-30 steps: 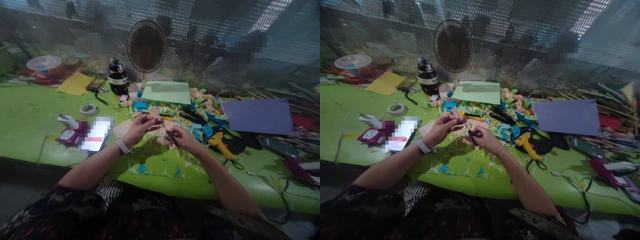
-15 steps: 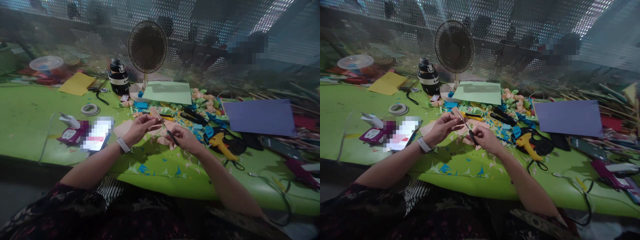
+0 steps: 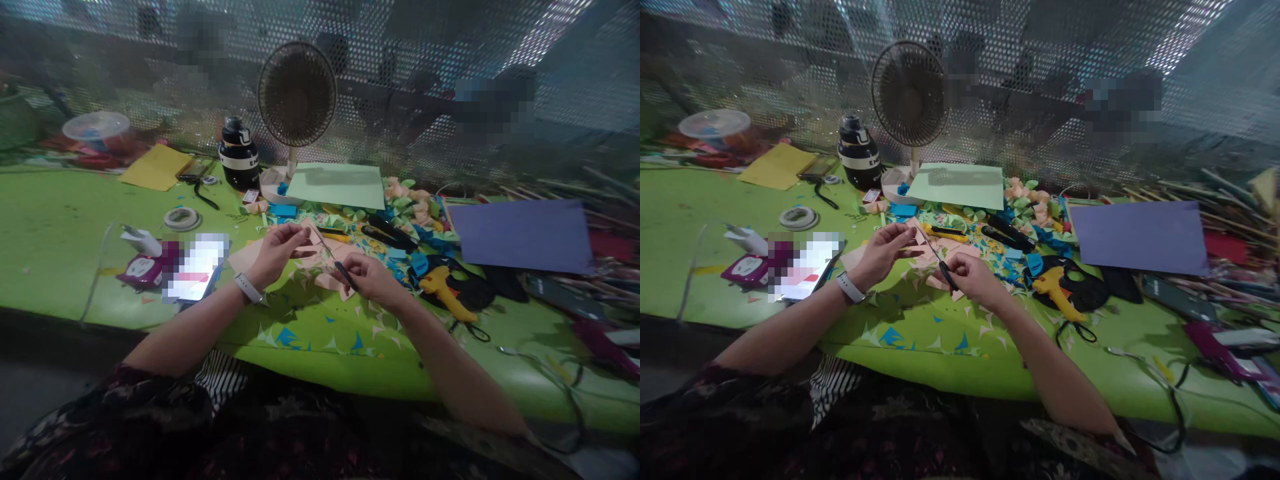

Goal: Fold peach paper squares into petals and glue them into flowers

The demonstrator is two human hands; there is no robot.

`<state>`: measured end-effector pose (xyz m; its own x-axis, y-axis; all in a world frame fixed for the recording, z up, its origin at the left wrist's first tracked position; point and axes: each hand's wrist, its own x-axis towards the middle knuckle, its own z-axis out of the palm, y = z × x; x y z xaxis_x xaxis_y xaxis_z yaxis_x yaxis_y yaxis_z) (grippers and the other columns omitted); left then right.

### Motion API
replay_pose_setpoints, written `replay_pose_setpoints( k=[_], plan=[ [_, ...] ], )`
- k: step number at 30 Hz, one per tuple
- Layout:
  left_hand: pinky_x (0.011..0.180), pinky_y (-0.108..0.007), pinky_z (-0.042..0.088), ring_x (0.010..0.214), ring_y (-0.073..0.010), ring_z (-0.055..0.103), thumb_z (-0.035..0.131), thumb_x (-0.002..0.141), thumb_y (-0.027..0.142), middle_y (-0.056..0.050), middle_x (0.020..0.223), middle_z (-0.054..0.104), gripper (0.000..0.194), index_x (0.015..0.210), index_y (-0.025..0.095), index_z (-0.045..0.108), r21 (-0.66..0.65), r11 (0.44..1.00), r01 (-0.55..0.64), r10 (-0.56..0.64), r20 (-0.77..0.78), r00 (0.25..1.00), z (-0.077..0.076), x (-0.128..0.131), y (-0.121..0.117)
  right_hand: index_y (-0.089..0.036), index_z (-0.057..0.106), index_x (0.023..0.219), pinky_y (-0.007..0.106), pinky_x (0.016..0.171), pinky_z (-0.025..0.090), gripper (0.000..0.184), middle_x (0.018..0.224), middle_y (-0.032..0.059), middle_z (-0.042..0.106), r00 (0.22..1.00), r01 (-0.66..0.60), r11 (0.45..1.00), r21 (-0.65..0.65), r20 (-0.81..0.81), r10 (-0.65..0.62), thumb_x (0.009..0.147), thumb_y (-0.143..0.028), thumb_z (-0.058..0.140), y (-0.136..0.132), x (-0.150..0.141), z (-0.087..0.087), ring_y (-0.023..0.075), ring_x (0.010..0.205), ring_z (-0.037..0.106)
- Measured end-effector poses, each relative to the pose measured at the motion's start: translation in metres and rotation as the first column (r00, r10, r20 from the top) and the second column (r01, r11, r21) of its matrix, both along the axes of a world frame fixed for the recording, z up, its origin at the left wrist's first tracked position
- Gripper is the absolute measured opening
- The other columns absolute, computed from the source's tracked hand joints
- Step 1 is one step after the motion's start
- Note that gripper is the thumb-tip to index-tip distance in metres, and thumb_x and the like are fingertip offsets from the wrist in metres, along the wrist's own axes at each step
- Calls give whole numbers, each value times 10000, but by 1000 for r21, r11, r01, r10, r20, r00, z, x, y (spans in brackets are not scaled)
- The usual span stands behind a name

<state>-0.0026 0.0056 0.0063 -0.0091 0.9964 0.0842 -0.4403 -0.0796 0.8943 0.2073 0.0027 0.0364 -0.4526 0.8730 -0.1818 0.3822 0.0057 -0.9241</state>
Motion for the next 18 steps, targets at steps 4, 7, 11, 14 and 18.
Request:
replay_pose_setpoints(
  k=[4, 7, 11, 14, 18],
  plan=[
    [707, -295, 628, 713, -101, 646, 870, 623, 470, 23, 761, 635, 438, 764, 145, 612, 9, 1000, 4, -4, -20, 1000, 1, 2, -2, -203, 524, 699, 225, 464, 362, 546, 555, -51, 560, 1000, 14, 1000, 3, 3, -14, 584, -659, 801, 0, 0, -1, 94, 493, 514],
    [712, -298, 627, 709, -100, 642, 870, 618, 474, 25, 752, 626, 446, 757, 147, 601, 4, 1000, 12, -12, -15, 1000, 0, 3, -1, -204, 522, 697, 227, 465, 371, 543, 549, -45, 573, 1000, 9, 1000, -9, -3, -9, 595, -664, 794, 0, -1, -2, 99, 491, 528],
    [732, -310, 623, 723, -106, 650, 867, 623, 470, 28, 766, 626, 443, 759, 151, 592, -3, 1000, 22, -22, -8, 1000, 0, 3, 0, -207, 517, 696, 233, 466, 387, 557, 537, -35, 587, 1000, 8, 1000, -11, -1, -8, 592, -686, 783, -1, -1, -2, 106, 478, 542],
    [732, -305, 621, 724, -103, 643, 865, 633, 457, 30, 765, 622, 430, 759, 151, 591, 0, 1000, 22, -22, -16, 1000, 0, 3, 0, -209, 516, 701, 235, 462, 391, 553, 541, -31, 592, 1000, 8, 1000, -1, 7, -8, 602, -686, 778, -1, -1, -3, 112, 479, 554],
    [728, -285, 617, 731, -100, 637, 845, 674, 438, 26, 758, 619, 390, 756, 148, 598, 17, 999, 47, -46, -51, 998, 0, 3, -2, -208, 525, 708, 231, 436, 358, 564, 534, -30, 597, 999, 23, 1000, 0, 26, -23, 587, -696, 780, -1, -1, -2, 105, 457, 530]
  ],
)
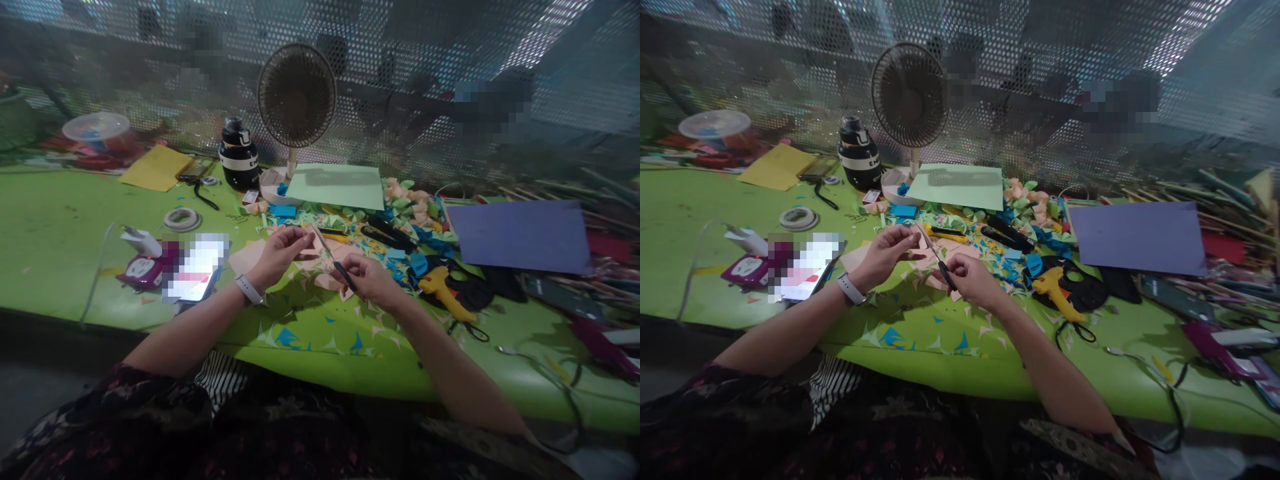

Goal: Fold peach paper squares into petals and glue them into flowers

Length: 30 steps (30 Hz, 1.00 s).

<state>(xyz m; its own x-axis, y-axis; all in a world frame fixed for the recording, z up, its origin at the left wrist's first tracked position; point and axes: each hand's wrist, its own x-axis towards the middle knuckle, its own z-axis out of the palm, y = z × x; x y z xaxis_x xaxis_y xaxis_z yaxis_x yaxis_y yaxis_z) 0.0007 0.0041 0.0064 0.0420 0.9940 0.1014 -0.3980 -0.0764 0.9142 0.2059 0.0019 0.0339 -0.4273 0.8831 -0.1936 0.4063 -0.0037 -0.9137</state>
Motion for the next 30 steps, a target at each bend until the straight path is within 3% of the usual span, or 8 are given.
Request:
replay_pose_setpoints(
  k=[13, 20, 25, 30],
  plan=[
    [731, -309, 610, 734, -135, 696, 853, 675, 403, 4, 820, 675, 369, 819, 158, 617, -46, 998, -32, 35, 67, 997, 0, 0, -1, -214, 503, 690, 238, 465, 391, 571, 525, -24, 607, 1000, -16, 1000, -25, 12, 17, 595, -714, 761, 0, -1, 2, 114, 471, 552],
    [754, -299, 577, 663, -95, 659, 794, 756, 258, 13, 781, 671, 305, 1023, 162, 682, -133, 991, -2, 25, 166, 986, -2, -2, 0, -213, 512, 697, 242, 470, 414, 581, 527, -26, 595, 999, -10, 999, -38, 46, 12, 568, -715, 775, 1, -3, 0, 116, 477, 552],
    [814, -297, 563, 805, -126, 688, 799, 747, 207, -38, 916, 734, 252, 981, 162, 717, -174, 983, 65, -26, 215, 976, -6, 0, 2, -208, 519, 698, 233, 455, 417, 602, 514, -33, 584, 999, -15, 1000, -24, 51, 16, 568, -747, 754, 3, -2, -5, 103, 458, 534],
    [789, -271, 564, 774, -116, 687, 782, 754, 160, -33, 878, 745, 159, 899, 152, 716, -222, 972, 74, -21, 229, 973, -9, 2, 3, -213, 516, 682, 238, 459, 425, 597, 517, -34, 582, 997, -32, 999, -26, 74, 34, 571, -750, 750, 5, -2, -7, 109, 465, 542]
  ],
)
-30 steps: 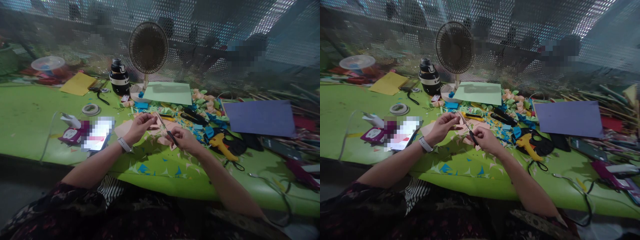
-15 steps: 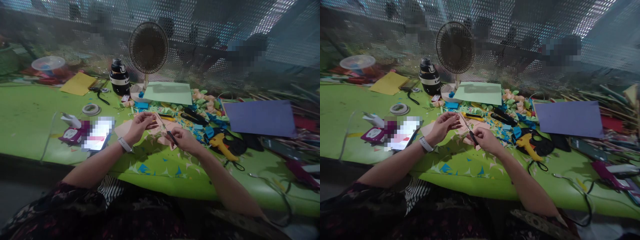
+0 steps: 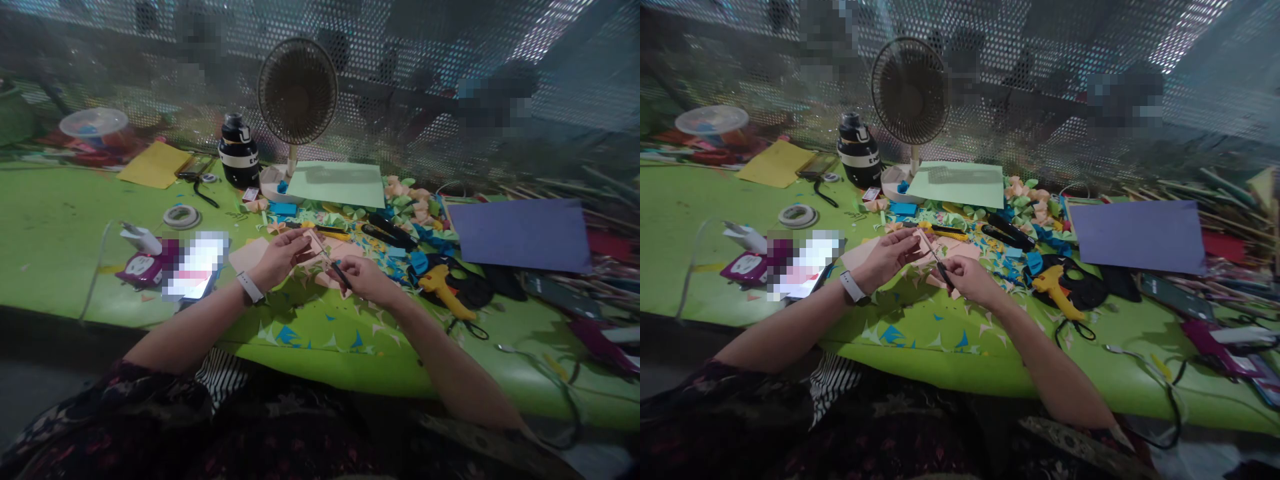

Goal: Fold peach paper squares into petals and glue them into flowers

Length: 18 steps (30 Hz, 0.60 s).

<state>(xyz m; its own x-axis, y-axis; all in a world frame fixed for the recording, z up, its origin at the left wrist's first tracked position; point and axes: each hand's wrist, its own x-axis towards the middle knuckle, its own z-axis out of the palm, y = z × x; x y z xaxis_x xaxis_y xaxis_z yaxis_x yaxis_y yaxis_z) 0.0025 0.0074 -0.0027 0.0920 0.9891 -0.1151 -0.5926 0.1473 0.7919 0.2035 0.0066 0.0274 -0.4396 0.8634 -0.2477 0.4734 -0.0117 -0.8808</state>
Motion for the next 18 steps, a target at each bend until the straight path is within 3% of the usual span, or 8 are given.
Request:
replay_pose_setpoints(
  k=[7, 13, 18],
  plan=[
    [803, -281, 563, 754, -109, 677, 748, 782, 136, -40, 879, 735, 101, 876, 141, 712, -32, 999, -7, 6, -37, 999, -1, 1, 1, -220, 501, 683, 249, 466, 422, 576, 502, -26, 589, 1000, -7, 1000, -4, 25, 7, 601, -734, 747, 1, 2, -5, 122, 463, 537],
    [761, -246, 569, 696, -88, 662, 750, 777, 115, -2, 761, 690, 86, 847, 137, 705, -57, 998, -19, 18, -14, 1000, 0, 2, 0, -215, 497, 667, 230, 459, 398, 567, 518, -22, 598, 1000, -10, 1000, -13, -11, 9, 603, -710, 765, 2, 2, -6, 118, 480, 556],
    [781, -255, 586, 730, -97, 686, 705, 814, 84, -19, 822, 720, 68, 860, 134, 702, -65, 997, -31, 31, -2, 1000, 3, 2, -1, -196, 542, 689, 209, 376, 297, 573, 506, -26, 602, 1000, -1, 998, -56, -31, 0, 581, -709, 776, 2, 1, -2, 64, 373, 439]
  ],
)
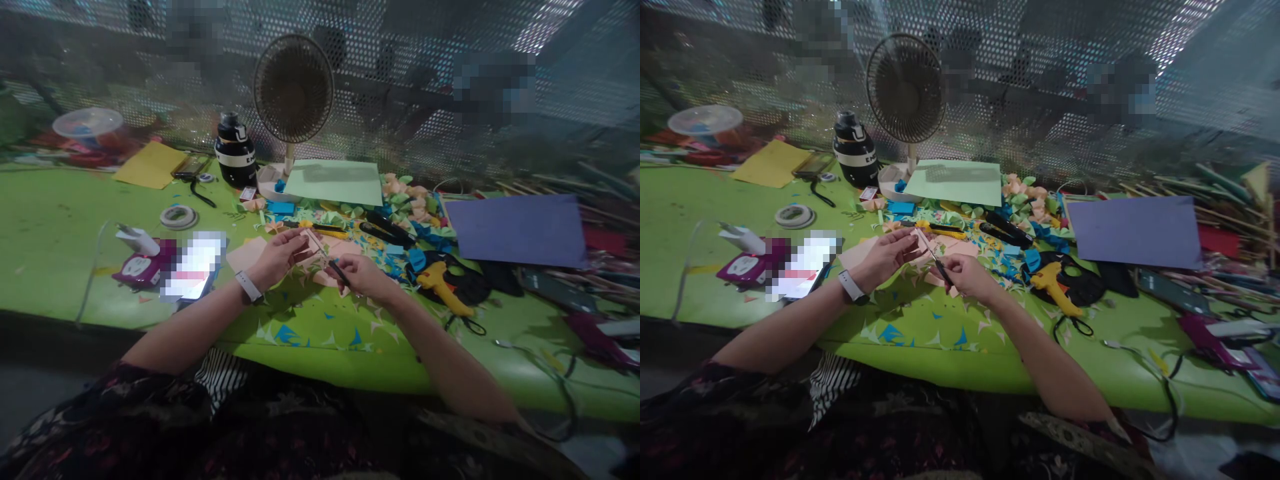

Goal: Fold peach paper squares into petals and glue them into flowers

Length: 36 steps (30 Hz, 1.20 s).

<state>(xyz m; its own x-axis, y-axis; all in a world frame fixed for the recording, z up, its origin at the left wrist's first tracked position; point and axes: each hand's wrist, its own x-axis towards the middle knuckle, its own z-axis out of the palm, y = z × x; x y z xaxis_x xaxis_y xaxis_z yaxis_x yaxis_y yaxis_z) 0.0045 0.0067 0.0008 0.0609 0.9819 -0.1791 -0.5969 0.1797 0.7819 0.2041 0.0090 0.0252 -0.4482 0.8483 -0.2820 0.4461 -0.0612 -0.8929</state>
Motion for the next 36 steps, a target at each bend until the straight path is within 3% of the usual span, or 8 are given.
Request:
replay_pose_setpoints(
  k=[4, 11, 17, 21, 24, 28, 32, 36],
  plan=[
    [875, -302, 589, 789, -112, 699, 694, 836, 108, -30, 867, 735, 56, 875, 145, 710, 18, 1000, 5, -5, 5, 1000, -1, -1, 1, -182, 571, 757, 207, 333, 236, 565, 534, -17, 636, 996, -61, 995, -75, -76, 55, 665, -722, 711, 2, 4, 2, 36, 315, 351],
    [855, -303, 593, 721, -89, 679, 721, 799, 91, 2, 780, 698, 142, 926, 153, 712, 31, 999, -22, 21, 24, 999, -9, -6, 5, -180, 591, 760, 209, 348, 290, 604, 573, 4, 654, 981, -145, 988, -52, -141, 136, 676, -774, 663, 5, 18, 12, 56, 353, 428],
    [778, -270, 599, 821, -127, 716, 694, 815, 96, -32, 919, 748, 109, 905, 159, 702, 42, 998, -40, 41, -20, 999, -3, -9, 6, -199, 577, 744, 255, 459, 392, 548, 670, 28, 663, 982, 146, 960, 237, 81, -169, 644, -716, 731, 34, 55, 15, 99, 462, 492],
    [764, -246, 594, 825, -122, 715, 665, 831, 78, -36, 908, 755, 131, 929, 157, 702, 19, 998, -65, 66, -55, 996, 1, -9, 7, -200, 625, 692, 291, 564, 383, 400, 801, 81, 712, 754, 65, 814, 578, 505, -419, 727, -590, 709, 58, 83, 6, 198, 685, 611],
    [761, -225, 587, 801, -109, 709, 676, 825, 82, -35, 894, 756, 133, 930, 158, 705, 16, 999, -32, 34, -88, 996, 2, -9, 7, -193, 697, 751, 297, 563, 357, 298, 887, 110, 741, 567, -28, 820, 571, 685, -457, 780, -487, 664, 69, 94, -1, 230, 767, 642],
    [704, -212, 579, 733, -98, 698, 728, 793, 109, -41, 896, 756, 152, 937, 150, 703, 12, 1000, 26, -24, -121, 992, 2, -10, 6, -194, 723, 764, 286, 564, 360, 237, 852, 101, 757, 476, -29, 872, 489, 774, -419, 774, -427, 683, 74, 99, -5, 225, 761, 656],
    [732, -253, 588, 716, -105, 686, 735, 791, 128, -43, 873, 750, 146, 933, 148, 715, -2, 998, 55, -55, -141, 988, 0, -10, 4, -208, 713, 740, 280, 558, 363, 194, 751, 71, 744, 488, -26, 907, 420, 797, -355, 744, -401, 733, 71, 99, -1, 221, 724, 657],
    [687, -247, 576, 702, -112, 676, 745, 781, 122, -47, 850, 741, 159, 936, 151, 734, -32, 992, 124, -128, -158, 979, -1, -7, 0, -203, 715, 806, 296, 639, 414, 194, 866, 92, 750, 673, -4, 761, 648, 564, -478, 831, -383, 648, 53, 73, 3, 240, 818, 665]
  ],
)
